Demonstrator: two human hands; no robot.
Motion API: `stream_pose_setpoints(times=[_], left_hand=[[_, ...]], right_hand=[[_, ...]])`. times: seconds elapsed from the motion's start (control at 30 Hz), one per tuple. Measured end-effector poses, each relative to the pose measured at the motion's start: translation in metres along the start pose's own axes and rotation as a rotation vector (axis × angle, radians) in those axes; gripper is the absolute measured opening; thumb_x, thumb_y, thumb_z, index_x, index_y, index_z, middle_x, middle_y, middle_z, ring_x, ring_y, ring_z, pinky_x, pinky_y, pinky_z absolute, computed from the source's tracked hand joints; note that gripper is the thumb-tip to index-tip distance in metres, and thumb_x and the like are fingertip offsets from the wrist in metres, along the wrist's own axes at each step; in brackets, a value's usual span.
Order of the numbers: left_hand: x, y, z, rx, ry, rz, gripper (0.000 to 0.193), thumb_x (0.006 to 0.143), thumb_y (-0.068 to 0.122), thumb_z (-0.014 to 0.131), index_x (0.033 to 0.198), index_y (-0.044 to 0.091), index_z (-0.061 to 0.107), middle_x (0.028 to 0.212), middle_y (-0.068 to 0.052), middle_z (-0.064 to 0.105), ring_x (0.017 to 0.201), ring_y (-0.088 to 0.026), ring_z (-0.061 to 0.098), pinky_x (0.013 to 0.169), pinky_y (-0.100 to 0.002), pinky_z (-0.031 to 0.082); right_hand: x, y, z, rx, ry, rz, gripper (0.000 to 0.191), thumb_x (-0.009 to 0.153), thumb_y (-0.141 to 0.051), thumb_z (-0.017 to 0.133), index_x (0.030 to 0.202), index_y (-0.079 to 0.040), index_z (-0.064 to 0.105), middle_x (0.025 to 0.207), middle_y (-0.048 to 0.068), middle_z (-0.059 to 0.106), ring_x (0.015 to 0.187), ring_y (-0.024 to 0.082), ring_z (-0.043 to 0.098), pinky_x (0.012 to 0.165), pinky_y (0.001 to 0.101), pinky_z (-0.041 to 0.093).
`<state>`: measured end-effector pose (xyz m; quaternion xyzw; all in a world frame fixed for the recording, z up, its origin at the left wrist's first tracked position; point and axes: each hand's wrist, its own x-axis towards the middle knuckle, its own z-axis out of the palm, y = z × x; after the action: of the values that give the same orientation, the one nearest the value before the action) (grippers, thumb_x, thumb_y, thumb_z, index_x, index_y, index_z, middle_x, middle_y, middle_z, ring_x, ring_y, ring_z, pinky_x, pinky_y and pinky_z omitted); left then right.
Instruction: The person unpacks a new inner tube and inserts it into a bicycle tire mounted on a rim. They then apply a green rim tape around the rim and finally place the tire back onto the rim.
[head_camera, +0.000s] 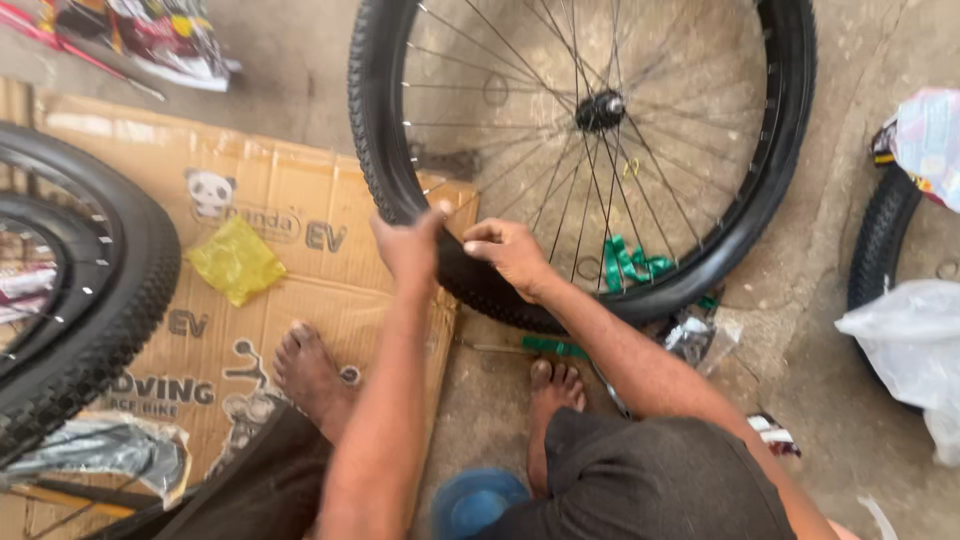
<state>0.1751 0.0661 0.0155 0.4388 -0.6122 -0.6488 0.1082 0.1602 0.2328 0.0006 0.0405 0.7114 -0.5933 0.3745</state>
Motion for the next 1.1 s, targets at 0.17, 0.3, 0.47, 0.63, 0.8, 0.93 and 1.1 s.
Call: stream_pose_setpoints(times=[0.17, 0.3, 0.47, 0.63, 0.8, 0.93, 1.1], left_hand=[[-0.005, -0.001, 0.001, -0.036, -0.052, -0.228, 0.055, 0.069, 0.006, 0.087, 0.114, -0.004, 0.057, 0.096, -0.010, 0.068, 0.075, -0.019, 0.068, 0.066, -0.032, 0.058], [0.008, 0.006, -0.003, -0.154, -0.153, -0.215, 0.042, 0.066, -0.002, 0.085, 0.103, -0.005, 0.064, 0.087, -0.008, 0.069, 0.069, -0.018, 0.067, 0.061, -0.032, 0.056], [0.024, 0.001, -0.008, -0.294, -0.266, -0.264, 0.038, 0.070, -0.004, 0.083, 0.103, -0.002, 0.064, 0.086, -0.006, 0.068, 0.071, -0.018, 0.066, 0.065, -0.031, 0.056], [0.039, -0.019, -0.016, -0.480, -0.390, -0.374, 0.037, 0.072, -0.003, 0.080, 0.105, -0.001, 0.065, 0.086, -0.006, 0.068, 0.071, -0.020, 0.067, 0.066, -0.034, 0.058], [0.057, -0.019, -0.014, -0.431, -0.426, -0.374, 0.037, 0.075, 0.006, 0.084, 0.107, -0.002, 0.067, 0.089, -0.006, 0.070, 0.075, -0.020, 0.069, 0.069, -0.035, 0.059], [0.064, 0.002, -0.008, -0.164, -0.239, -0.133, 0.054, 0.071, 0.015, 0.091, 0.113, -0.004, 0.063, 0.095, -0.011, 0.069, 0.078, -0.022, 0.066, 0.070, -0.036, 0.057], [-0.003, 0.001, 0.001, 0.153, 0.012, 0.033, 0.065, 0.070, 0.022, 0.095, 0.120, -0.003, 0.061, 0.106, -0.011, 0.070, 0.091, -0.019, 0.067, 0.080, -0.030, 0.054]], right_hand=[[0.015, -0.018, -0.005, -0.587, -0.156, -0.206, 0.033, 0.102, -0.028, 0.063, 0.118, 0.001, 0.069, 0.112, 0.015, 0.070, 0.102, 0.027, 0.068, 0.090, 0.0426, 0.050], [0.037, -0.034, -0.012, -0.229, -0.435, 0.104, 0.042, 0.103, -0.034, 0.058, 0.121, 0.002, 0.068, 0.112, 0.008, 0.073, 0.100, 0.020, 0.066, 0.091, 0.0371, 0.053], [0.057, -0.046, -0.025, 0.064, -0.576, 0.463, 0.039, 0.102, -0.034, 0.065, 0.113, 0.003, 0.069, 0.093, 0.009, 0.071, 0.079, 0.021, 0.061, 0.068, 0.0402, 0.048], [0.054, -0.041, 0.005, -0.341, -0.337, 0.285, 0.035, 0.095, -0.033, 0.069, 0.095, 0.002, 0.075, 0.086, 0.013, 0.075, 0.076, 0.022, 0.067, 0.072, 0.0415, 0.054], [0.046, -0.046, 0.038, -0.709, -0.027, 0.104, 0.039, 0.092, -0.040, 0.066, 0.097, -0.003, 0.076, 0.089, 0.020, 0.073, 0.085, 0.034, 0.073, 0.082, 0.0469, 0.055], [0.040, -0.062, 0.038, -0.763, 0.070, -0.116, 0.041, 0.093, -0.041, 0.068, 0.111, -0.004, 0.073, 0.095, 0.024, 0.073, 0.092, 0.040, 0.069, 0.084, 0.0500, 0.054], [-0.010, -0.044, 0.011, -0.765, 0.129, -0.723, 0.043, 0.092, -0.009, 0.068, 0.133, -0.002, 0.064, 0.110, 0.020, 0.071, 0.103, 0.036, 0.067, 0.091, 0.0448, 0.057]])
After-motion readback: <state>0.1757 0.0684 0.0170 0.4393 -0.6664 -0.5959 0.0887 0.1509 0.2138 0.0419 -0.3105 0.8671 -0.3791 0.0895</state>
